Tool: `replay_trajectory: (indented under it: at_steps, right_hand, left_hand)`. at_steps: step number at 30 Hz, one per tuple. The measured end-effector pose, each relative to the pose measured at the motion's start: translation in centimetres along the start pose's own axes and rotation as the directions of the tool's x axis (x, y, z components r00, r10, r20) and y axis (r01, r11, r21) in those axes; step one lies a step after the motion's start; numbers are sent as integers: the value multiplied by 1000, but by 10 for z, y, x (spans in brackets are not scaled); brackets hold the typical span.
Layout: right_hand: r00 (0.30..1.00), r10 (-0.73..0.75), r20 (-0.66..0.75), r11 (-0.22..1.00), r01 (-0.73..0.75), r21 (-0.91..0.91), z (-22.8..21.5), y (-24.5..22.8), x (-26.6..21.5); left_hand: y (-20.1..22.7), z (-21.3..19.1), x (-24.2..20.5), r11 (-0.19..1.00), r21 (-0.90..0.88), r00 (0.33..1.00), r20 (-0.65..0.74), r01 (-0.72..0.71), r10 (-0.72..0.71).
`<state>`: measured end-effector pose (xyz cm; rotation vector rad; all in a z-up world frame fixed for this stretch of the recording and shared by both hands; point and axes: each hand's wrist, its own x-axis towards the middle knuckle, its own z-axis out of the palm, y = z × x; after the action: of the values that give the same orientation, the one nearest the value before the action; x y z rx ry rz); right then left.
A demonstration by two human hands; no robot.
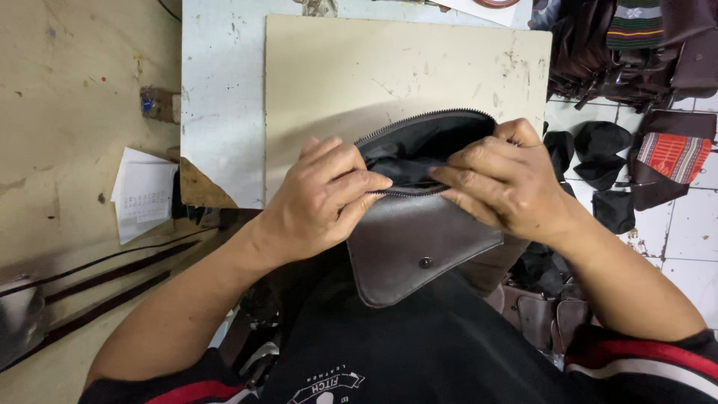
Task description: The person aligns and presses the zipper tape into the edge of a brown leather bag, working along the opening to secure the lining. They repeatedly open and close the zipper to check alignment and smooth the interior lining, then rotate the bag to continue pressing the seam along different sides.
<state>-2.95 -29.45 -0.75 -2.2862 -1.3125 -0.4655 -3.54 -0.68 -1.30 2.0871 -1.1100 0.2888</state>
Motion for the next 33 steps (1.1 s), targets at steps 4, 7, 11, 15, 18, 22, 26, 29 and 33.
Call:
replay_trajectory:
  at_steps: [4, 7, 11, 15, 18, 22, 26, 29, 33]
  right_hand:
    - [998, -20, -57, 1000, 21, 20, 6, -2, 2]
    - [998, 14, -65, 1000, -13, 10, 7, -3, -1]
    - [1000, 16, -11, 1000, -16, -2, 0, -8, 7]
    - [999, -32, -12, 996, 31, -81, 2, -13, 12]
    - [998, -22, -67, 999, 20, -37, 5, -18, 19]
    - [999, 0, -45, 1000, -1, -22, 5, -18, 17]
    - [999, -22, -39, 999, 21, -35, 4, -21, 23]
    - [998, -30, -56, 999, 28, -40, 6, -25, 27]
    - [998, -2, -58, 1000, 1, -13, 12, -26, 22]
  left_hand:
    - [1, -1, 0, 1000, -11, 1000, -18, -10, 9]
    - [3, -1, -1, 1000, -24, 1000, -14, -17, 17]
    - [5, 0, -1, 1000, -4, 1000, -10, 0, 0]
    - [9, -1, 2, 1000, -22, 1000, -19, -13, 12]
    - [11, -2, 1, 1000, 5, 1000, -3, -11, 11]
    - [12, -2, 1, 1000, 6, 1000, 15, -5, 5]
    - [13, -1, 2, 999, 22, 1000, -11, -29, 29]
    - [14, -1, 3, 999, 30, 999, -9, -34, 34]
    - [17, 1, 4, 995, 81, 998, -19, -60, 62]
